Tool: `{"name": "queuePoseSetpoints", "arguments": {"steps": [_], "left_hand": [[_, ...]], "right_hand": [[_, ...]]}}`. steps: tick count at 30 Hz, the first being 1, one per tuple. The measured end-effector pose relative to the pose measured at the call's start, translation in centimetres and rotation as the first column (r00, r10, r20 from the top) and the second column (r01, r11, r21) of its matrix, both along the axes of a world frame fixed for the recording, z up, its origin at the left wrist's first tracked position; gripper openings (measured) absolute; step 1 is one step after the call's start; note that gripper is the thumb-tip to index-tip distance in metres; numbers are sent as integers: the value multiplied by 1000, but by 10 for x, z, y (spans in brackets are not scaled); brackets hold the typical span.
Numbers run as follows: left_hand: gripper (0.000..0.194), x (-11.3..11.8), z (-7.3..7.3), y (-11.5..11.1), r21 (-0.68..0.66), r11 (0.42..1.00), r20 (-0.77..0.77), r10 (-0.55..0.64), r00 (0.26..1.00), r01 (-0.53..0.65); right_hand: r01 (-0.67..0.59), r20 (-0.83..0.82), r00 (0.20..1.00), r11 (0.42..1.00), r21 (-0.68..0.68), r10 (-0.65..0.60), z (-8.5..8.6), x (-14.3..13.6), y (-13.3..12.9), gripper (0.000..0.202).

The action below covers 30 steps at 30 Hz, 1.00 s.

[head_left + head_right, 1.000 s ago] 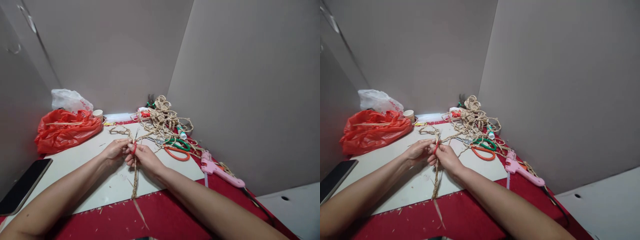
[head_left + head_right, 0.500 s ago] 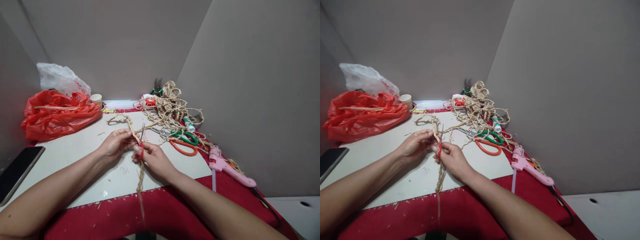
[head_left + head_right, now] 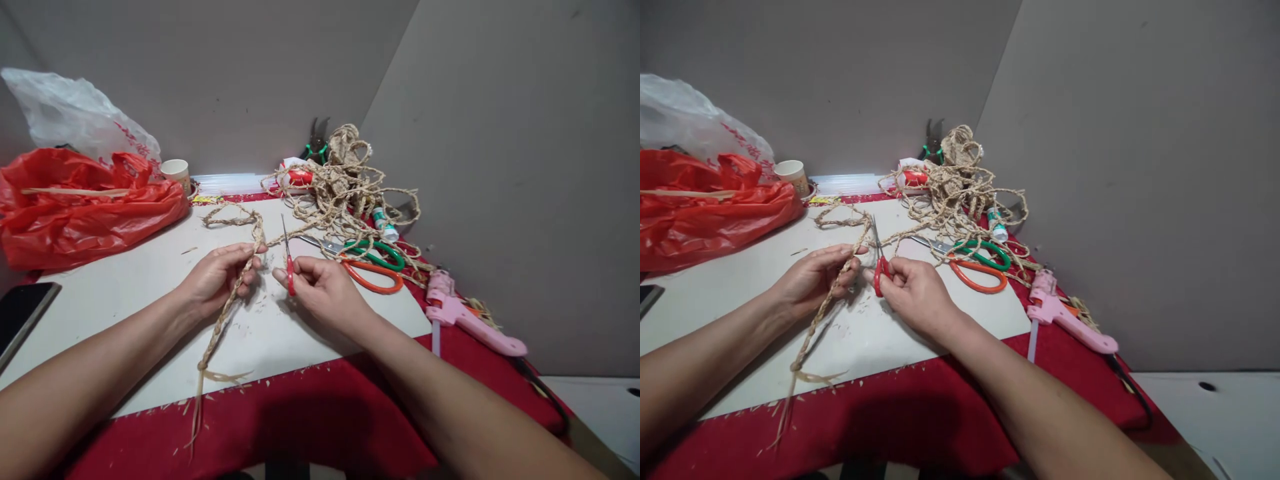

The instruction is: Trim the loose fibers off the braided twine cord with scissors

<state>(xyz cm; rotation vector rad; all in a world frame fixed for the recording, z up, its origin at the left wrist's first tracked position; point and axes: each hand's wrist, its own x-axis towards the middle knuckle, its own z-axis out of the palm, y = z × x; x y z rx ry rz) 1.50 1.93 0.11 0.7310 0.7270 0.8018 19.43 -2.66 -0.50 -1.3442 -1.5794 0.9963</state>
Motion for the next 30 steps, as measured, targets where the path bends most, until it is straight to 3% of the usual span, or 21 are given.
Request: {"name": "queuePoseSetpoints", "arguments": {"steps": [7, 10, 15, 23, 30], "left_hand": [[20, -2, -7, 2, 69, 998, -17, 3, 1000, -2], [23, -2, -9, 3, 72, 997, -5, 0, 1000, 0], [13, -2, -9, 2, 73, 997, -40, 23, 999, -20], [14, -1, -10, 1, 106, 994, -69, 22, 997, -15], [5, 1, -11, 0, 124, 992, -88, 16, 996, -5]], "right_hand": [[28, 315, 948, 996, 79, -52, -7, 4, 9, 40], [24, 476, 878, 997, 73, -55, -10, 7, 12, 38], [-3, 688, 723, 995, 100, -67, -4, 7, 12, 33], [-1, 776, 609, 978, 209, -165, -5, 8, 18, 30], [-59, 831, 538, 978, 202, -139, -8, 9, 19, 31]]}}
